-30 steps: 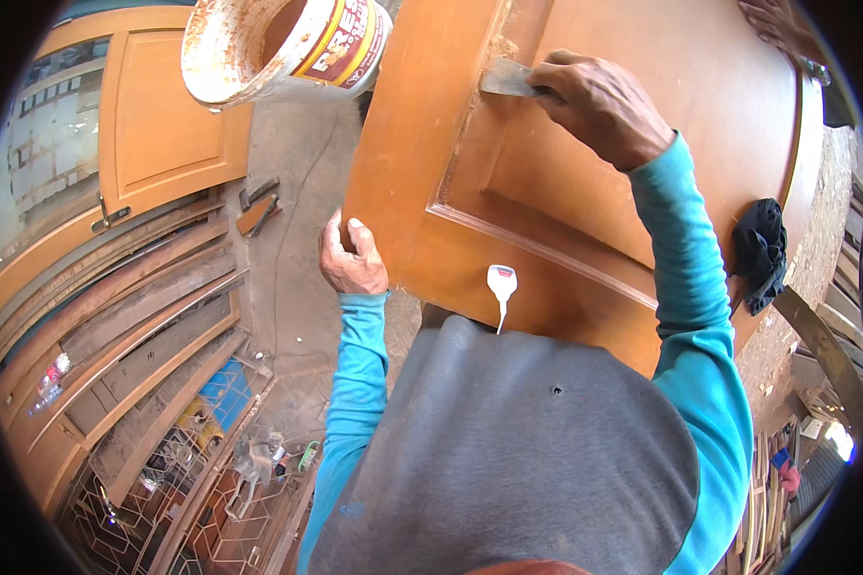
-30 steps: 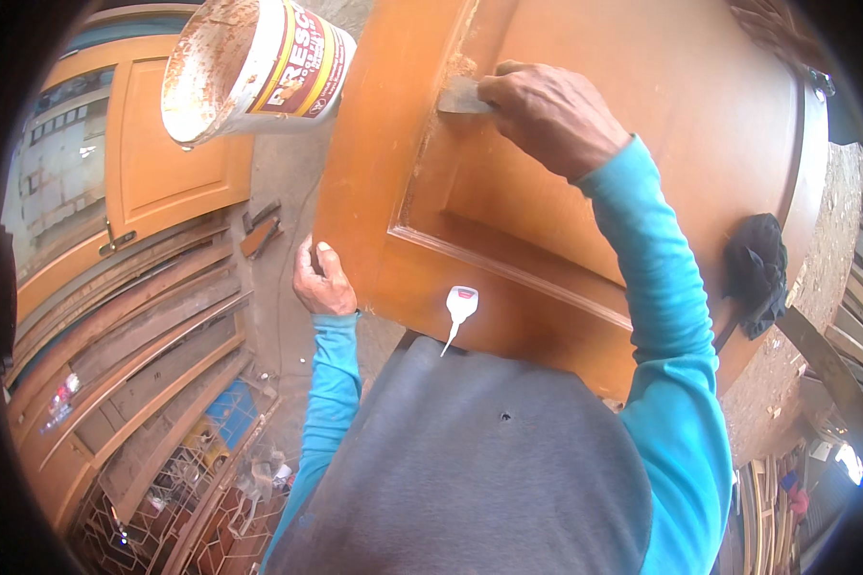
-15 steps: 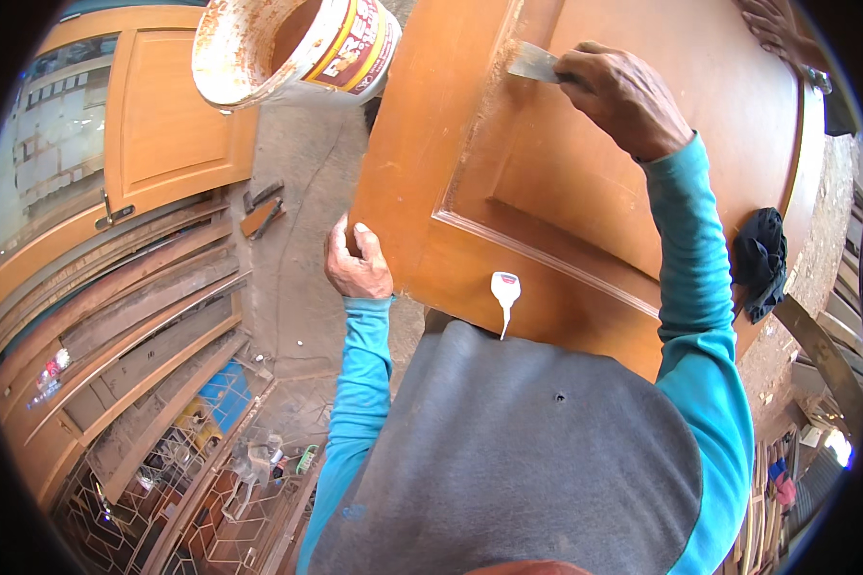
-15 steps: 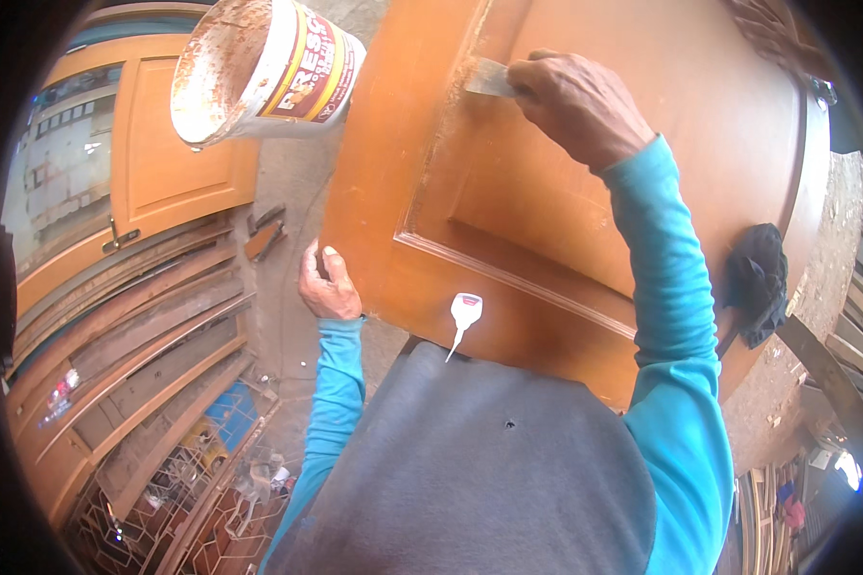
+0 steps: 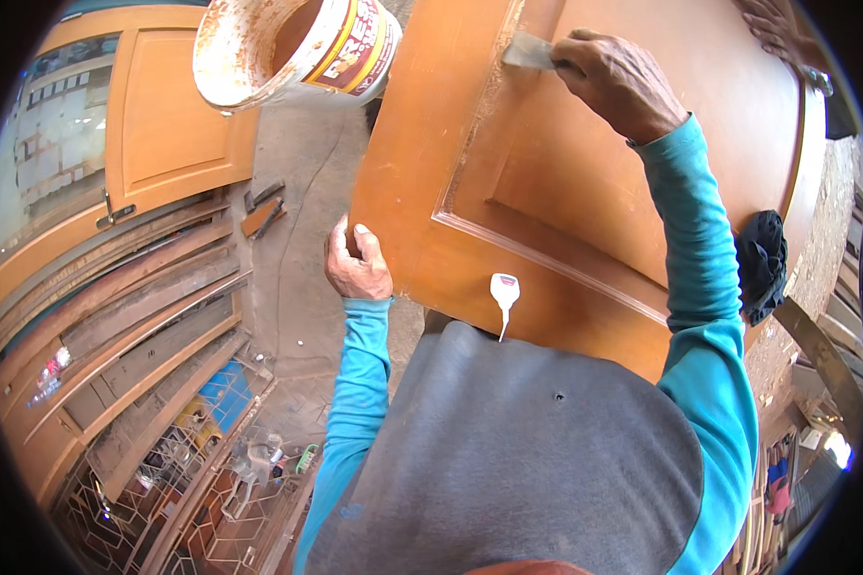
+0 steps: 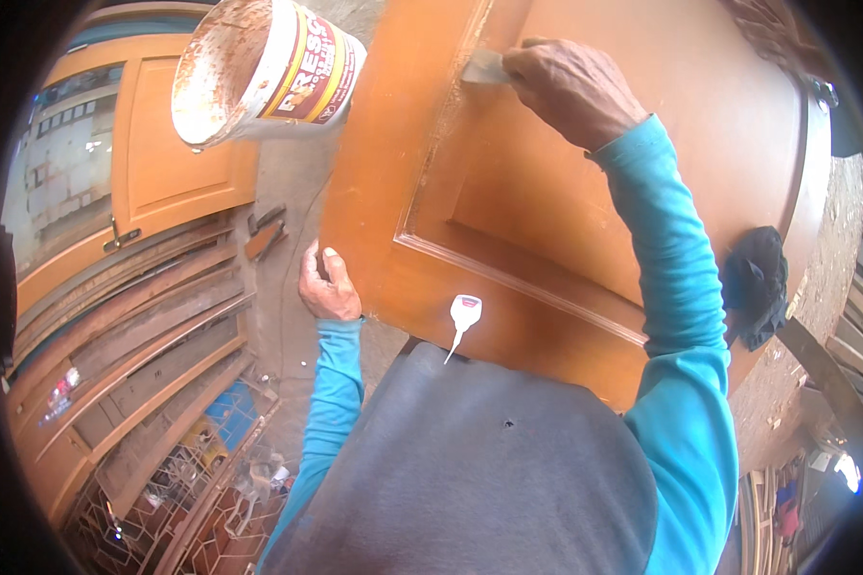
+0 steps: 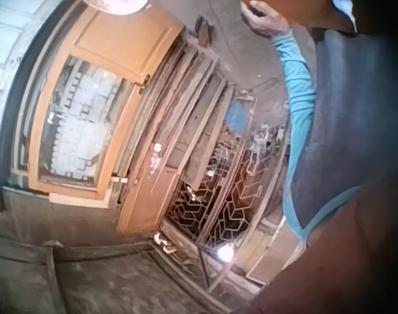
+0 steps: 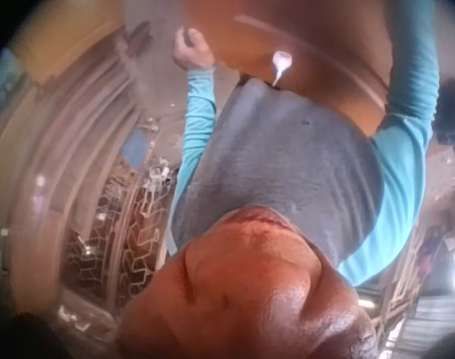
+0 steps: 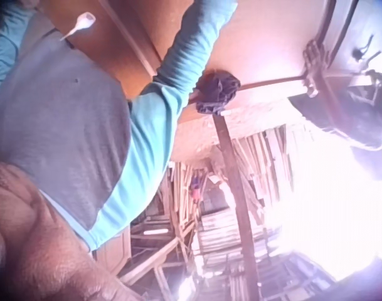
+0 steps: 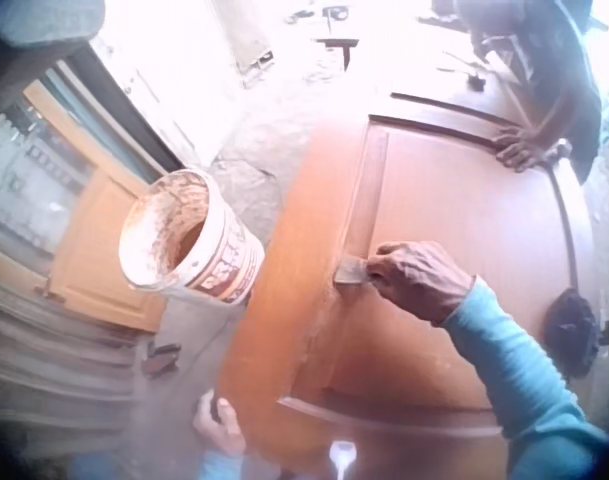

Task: The person applies wood filler to a wooden door using a putty knife and smooths it by hand.

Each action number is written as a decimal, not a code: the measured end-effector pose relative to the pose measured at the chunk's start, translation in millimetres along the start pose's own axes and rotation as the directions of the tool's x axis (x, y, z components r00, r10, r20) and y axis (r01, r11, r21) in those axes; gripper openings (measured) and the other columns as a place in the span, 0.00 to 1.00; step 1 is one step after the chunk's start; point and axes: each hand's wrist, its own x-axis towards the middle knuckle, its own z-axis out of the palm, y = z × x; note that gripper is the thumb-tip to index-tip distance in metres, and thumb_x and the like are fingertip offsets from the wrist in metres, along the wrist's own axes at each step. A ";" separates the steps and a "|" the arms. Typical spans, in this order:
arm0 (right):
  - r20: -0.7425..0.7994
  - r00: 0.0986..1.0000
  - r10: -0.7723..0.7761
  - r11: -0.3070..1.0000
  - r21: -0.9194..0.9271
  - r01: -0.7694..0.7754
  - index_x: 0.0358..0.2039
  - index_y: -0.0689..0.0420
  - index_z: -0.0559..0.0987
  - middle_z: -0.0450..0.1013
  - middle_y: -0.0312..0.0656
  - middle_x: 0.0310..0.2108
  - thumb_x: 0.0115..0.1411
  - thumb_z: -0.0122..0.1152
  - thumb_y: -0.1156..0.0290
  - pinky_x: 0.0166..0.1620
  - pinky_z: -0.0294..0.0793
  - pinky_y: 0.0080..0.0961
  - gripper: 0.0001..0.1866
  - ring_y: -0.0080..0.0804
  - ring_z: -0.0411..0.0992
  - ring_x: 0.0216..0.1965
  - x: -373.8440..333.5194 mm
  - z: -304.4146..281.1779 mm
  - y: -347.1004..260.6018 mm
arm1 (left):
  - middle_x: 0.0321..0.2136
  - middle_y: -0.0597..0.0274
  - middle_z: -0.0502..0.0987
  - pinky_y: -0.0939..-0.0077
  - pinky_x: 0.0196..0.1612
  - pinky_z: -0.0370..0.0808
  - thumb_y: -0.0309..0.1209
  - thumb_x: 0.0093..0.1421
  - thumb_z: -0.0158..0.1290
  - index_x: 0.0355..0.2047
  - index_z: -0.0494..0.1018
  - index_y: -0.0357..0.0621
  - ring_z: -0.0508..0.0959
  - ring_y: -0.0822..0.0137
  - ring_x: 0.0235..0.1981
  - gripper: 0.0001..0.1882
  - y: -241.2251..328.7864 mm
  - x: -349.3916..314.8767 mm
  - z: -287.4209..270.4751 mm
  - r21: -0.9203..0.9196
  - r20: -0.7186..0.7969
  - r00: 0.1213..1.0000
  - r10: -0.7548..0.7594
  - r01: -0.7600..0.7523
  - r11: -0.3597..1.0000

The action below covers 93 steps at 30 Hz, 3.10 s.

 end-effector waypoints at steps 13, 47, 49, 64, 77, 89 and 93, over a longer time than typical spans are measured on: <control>0.197 0.976 -0.089 0.993 0.090 0.072 0.48 0.57 0.82 0.80 0.46 0.43 0.64 0.63 0.74 0.43 0.81 0.44 0.12 0.54 0.80 0.41 -35.4 -16.0 -33.8 | 0.44 0.43 0.83 0.57 0.48 0.79 0.33 0.68 0.53 0.51 0.78 0.31 0.83 0.47 0.44 0.18 -1.7 -1.8 1.7 0.008 0.000 1.000 -0.003 0.003 1.000; 0.264 0.779 -0.568 0.752 -0.217 0.622 0.48 0.50 0.86 0.83 0.40 0.49 0.58 0.67 0.76 0.64 0.71 0.42 0.17 0.39 0.79 0.53 75.5 -29.3 33.6 | 0.43 0.45 0.83 0.56 0.49 0.79 0.32 0.65 0.56 0.50 0.80 0.35 0.83 0.45 0.44 0.17 6.0 -3.5 -2.2 -0.054 -0.032 0.995 -0.092 0.090 0.995; 0.274 0.766 -0.582 0.768 -0.126 0.628 0.48 0.50 0.86 0.83 0.40 0.49 0.57 0.66 0.76 0.63 0.71 0.41 0.17 0.38 0.78 0.53 66.5 -31.8 20.7 | 0.43 0.44 0.83 0.56 0.49 0.79 0.33 0.65 0.56 0.50 0.80 0.34 0.82 0.45 0.44 0.17 12.5 -0.7 -4.2 -0.027 -0.033 0.997 -0.065 0.064 0.998; 0.255 0.710 -0.656 0.716 -0.086 0.692 0.33 0.48 0.82 0.77 0.36 0.34 0.56 0.60 0.69 0.54 0.67 0.41 0.05 0.39 0.77 0.43 95.3 -43.4 61.4 | 0.43 0.48 0.84 0.65 0.47 0.80 0.33 0.72 0.48 0.54 0.77 0.29 0.84 0.58 0.43 0.20 24.3 1.4 -1.8 -0.040 0.042 0.995 -0.089 0.090 0.995; 0.173 0.709 -0.683 0.717 -0.026 0.697 0.28 0.48 0.79 0.77 0.34 0.33 0.59 0.59 0.63 0.51 0.68 0.39 0.05 0.36 0.77 0.42 83.0 -27.2 54.2 | 0.43 0.46 0.84 0.64 0.45 0.82 0.32 0.71 0.49 0.53 0.78 0.30 0.85 0.56 0.41 0.18 16.2 0.5 -3.3 -0.006 0.039 0.999 -0.024 0.024 1.000; 0.109 0.899 -0.425 0.896 -0.094 0.435 0.41 0.47 0.84 0.79 0.37 0.38 0.55 0.63 0.74 0.55 0.68 0.42 0.13 0.38 0.76 0.46 33.3 -56.9 58.5 | 0.44 0.47 0.84 0.65 0.46 0.81 0.31 0.71 0.49 0.53 0.77 0.29 0.85 0.58 0.43 0.18 13.5 -2.9 -4.5 -0.042 0.031 0.998 -0.050 0.051 0.998; 0.004 0.967 -0.255 0.956 -0.152 0.252 0.46 0.51 0.84 0.78 0.41 0.42 0.56 0.57 0.81 0.55 0.75 0.39 0.19 0.42 0.76 0.46 -3.0 -28.8 51.6 | 0.44 0.48 0.84 0.65 0.46 0.81 0.30 0.71 0.49 0.54 0.77 0.30 0.85 0.58 0.42 0.17 16.2 -1.0 -0.9 -0.056 0.018 1.000 -0.021 0.022 0.998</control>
